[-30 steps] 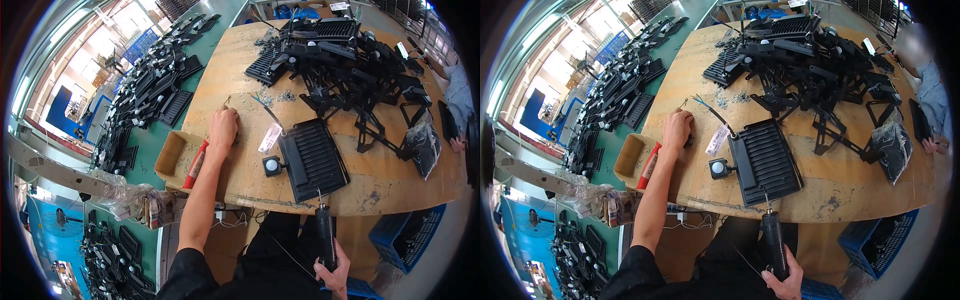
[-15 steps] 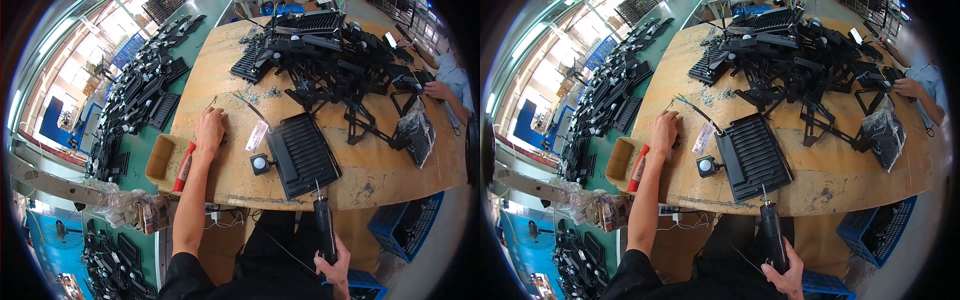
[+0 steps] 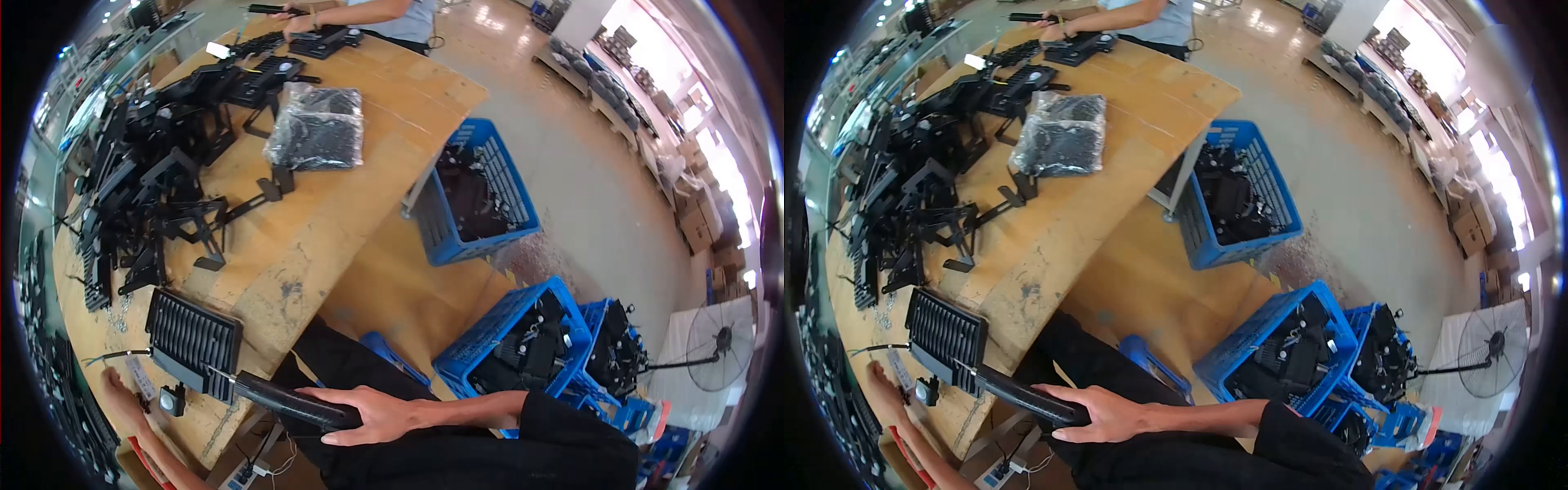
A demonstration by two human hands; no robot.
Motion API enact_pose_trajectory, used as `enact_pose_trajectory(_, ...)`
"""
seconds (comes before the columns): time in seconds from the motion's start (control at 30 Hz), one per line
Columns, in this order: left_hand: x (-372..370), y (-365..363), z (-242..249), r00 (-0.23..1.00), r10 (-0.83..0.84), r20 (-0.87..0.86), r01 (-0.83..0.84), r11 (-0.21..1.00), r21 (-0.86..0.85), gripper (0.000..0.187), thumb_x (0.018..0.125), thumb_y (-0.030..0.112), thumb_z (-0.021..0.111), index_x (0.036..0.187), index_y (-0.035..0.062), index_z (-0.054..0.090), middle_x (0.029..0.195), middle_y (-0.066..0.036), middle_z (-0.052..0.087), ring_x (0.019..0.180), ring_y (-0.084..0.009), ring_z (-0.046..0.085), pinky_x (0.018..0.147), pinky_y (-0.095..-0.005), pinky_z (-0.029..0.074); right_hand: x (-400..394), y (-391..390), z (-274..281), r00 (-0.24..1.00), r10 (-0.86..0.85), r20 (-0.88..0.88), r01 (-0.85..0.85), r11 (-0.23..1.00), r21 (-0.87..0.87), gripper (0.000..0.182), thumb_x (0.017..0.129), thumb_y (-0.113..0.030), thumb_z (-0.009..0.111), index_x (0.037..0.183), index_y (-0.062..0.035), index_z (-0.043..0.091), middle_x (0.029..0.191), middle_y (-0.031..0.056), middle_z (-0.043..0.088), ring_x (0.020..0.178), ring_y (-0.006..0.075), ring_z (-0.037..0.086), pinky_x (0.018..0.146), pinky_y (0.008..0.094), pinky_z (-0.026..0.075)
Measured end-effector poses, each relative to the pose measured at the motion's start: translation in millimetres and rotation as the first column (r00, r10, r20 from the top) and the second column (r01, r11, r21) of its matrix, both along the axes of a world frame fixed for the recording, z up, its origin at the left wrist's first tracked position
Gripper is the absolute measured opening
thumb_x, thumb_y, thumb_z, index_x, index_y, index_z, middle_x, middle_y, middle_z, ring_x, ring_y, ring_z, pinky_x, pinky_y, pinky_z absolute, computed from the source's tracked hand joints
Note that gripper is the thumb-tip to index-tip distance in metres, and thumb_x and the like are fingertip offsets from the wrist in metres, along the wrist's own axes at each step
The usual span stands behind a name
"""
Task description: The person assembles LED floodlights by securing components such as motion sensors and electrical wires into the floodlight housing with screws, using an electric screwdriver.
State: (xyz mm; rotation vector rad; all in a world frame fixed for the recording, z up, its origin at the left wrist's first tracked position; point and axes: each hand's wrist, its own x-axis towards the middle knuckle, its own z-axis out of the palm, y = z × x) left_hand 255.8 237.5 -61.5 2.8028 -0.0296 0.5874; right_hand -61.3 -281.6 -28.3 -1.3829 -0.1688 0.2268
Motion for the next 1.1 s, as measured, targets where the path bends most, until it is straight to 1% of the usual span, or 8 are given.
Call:
enact_pose_trajectory(0.1, -40, -43, 34, 0.996, 0.087, 0.012, -0.082, 0.968, -0.236, 0.033, 0.110, 0.022, 0.048, 0.122, -0.0027, 0.068, 0.109, -0.015, 0.075, 0.100, -0.0239, 0.070, 0.090, -0.0404, 0.053, -2, -14, 10, 0.992, 0.071, -0.100, -0.076, 0.996, -0.041, 0.084, 0.097, -0.030, 0.075, 0.164, -0.0021, 0.031, 0.140, 0.0167, 0.066, 0.123, 0.0198, 0.064, 0.109, 0.0344, 0.047)
enact_pose_trajectory(0.13, -35, 4, 4, 0.975, -0.150, 0.163, 0.210, 0.393, -0.895, 0.042, 0.110, 0.030, 0.048, 0.127, -0.0039, 0.067, 0.115, -0.015, 0.073, 0.108, -0.0259, 0.068, 0.102, -0.0424, 0.049, -6, -9, -3, 0.999, -0.028, 0.028, 0.031, 0.993, -0.117, 0.085, 0.096, -0.031, 0.078, 0.162, -0.0012, 0.034, 0.144, 0.0166, 0.062, 0.127, 0.0191, 0.061, 0.111, 0.0352, 0.046)
enact_pose_trajectory(0.2, -103, -85, 34, 0.990, 0.087, 0.107, 0.092, 0.159, -0.983, 0.047, 0.112, 0.034, 0.044, 0.130, -0.0042, 0.065, 0.122, -0.015, 0.071, 0.119, -0.0272, 0.065, 0.116, -0.0445, 0.042, -6, -12, 11, 0.999, -0.036, -0.008, 0.034, 0.989, -0.146, 0.086, 0.091, -0.029, 0.084, 0.159, -0.0007, 0.040, 0.141, 0.0134, 0.062, 0.115, 0.0194, 0.067, 0.100, 0.0344, 0.054)
enact_pose_trajectory(0.23, -135, -120, 65, 0.996, 0.023, -0.082, -0.070, 0.762, -0.643, 0.044, 0.111, 0.030, 0.046, 0.128, -0.0052, 0.066, 0.123, -0.014, 0.071, 0.119, -0.0268, 0.065, 0.116, -0.0441, 0.044, -10, -14, 3, 0.993, -0.014, -0.120, -0.007, 0.985, -0.172, 0.085, 0.089, -0.021, 0.085, 0.157, 0.0019, 0.041, 0.122, 0.0124, 0.067, 0.081, 0.0135, 0.068, 0.071, 0.0289, 0.057)
enact_pose_trajectory(0.27, -147, -133, 64, 0.991, 0.125, -0.046, -0.123, 0.724, -0.679, 0.030, 0.108, 0.018, 0.056, 0.122, -0.0042, 0.070, 0.121, -0.014, 0.073, 0.112, -0.0270, 0.069, 0.106, -0.0405, 0.052, -12, -13, 13, 0.954, -0.014, -0.299, 0.008, 1.000, -0.022, 0.083, 0.090, -0.020, 0.084, 0.157, 0.0026, 0.041, 0.129, 0.0131, 0.067, 0.114, 0.0176, 0.067, 0.101, 0.0337, 0.053)
enact_pose_trajectory(0.37, -172, -163, 74, 0.999, -0.023, 0.024, 0.031, 0.895, -0.446, 0.013, 0.095, -0.002, 0.067, 0.106, -0.0004, 0.075, 0.098, -0.014, 0.077, 0.083, -0.0209, 0.074, 0.076, -0.0328, 0.056, -8, -3, 9, 0.933, -0.059, -0.354, 0.084, 0.995, 0.055, 0.084, 0.085, -0.011, 0.080, 0.157, 0.0056, 0.039, 0.086, 0.0046, 0.064, 0.058, 0.0070, 0.058, 0.051, 0.0231, 0.048)
enact_pose_trajectory(0.7, -193, -136, 63, 0.998, 0.068, 0.005, -0.068, 0.988, 0.137, 0.026, 0.090, -0.008, 0.061, 0.113, -0.0005, 0.071, 0.104, -0.018, 0.071, 0.100, -0.0360, 0.069, 0.085, -0.0447, 0.055, 2, 7, 13, 0.930, -0.024, -0.366, 0.035, 0.999, 0.025, 0.087, 0.085, -0.010, 0.078, 0.157, 0.0098, 0.034, 0.080, 0.0063, 0.064, 0.055, 0.0081, 0.058, 0.049, 0.0227, 0.049)
enact_pose_trajectory(1.1, -89, -116, 92, 0.995, -0.024, 0.101, 0.040, 0.986, -0.161, 0.021, 0.096, 0.003, 0.064, 0.113, 0.0004, 0.075, 0.106, -0.019, 0.074, 0.094, -0.0378, 0.071, 0.084, -0.0424, 0.056, 21, 15, 15, 0.944, -0.091, -0.318, 0.081, 0.996, -0.044, 0.089, 0.086, -0.024, 0.077, 0.155, 0.0123, 0.035, 0.073, 0.0097, 0.062, 0.048, 0.0112, 0.056, 0.042, 0.0233, 0.048)
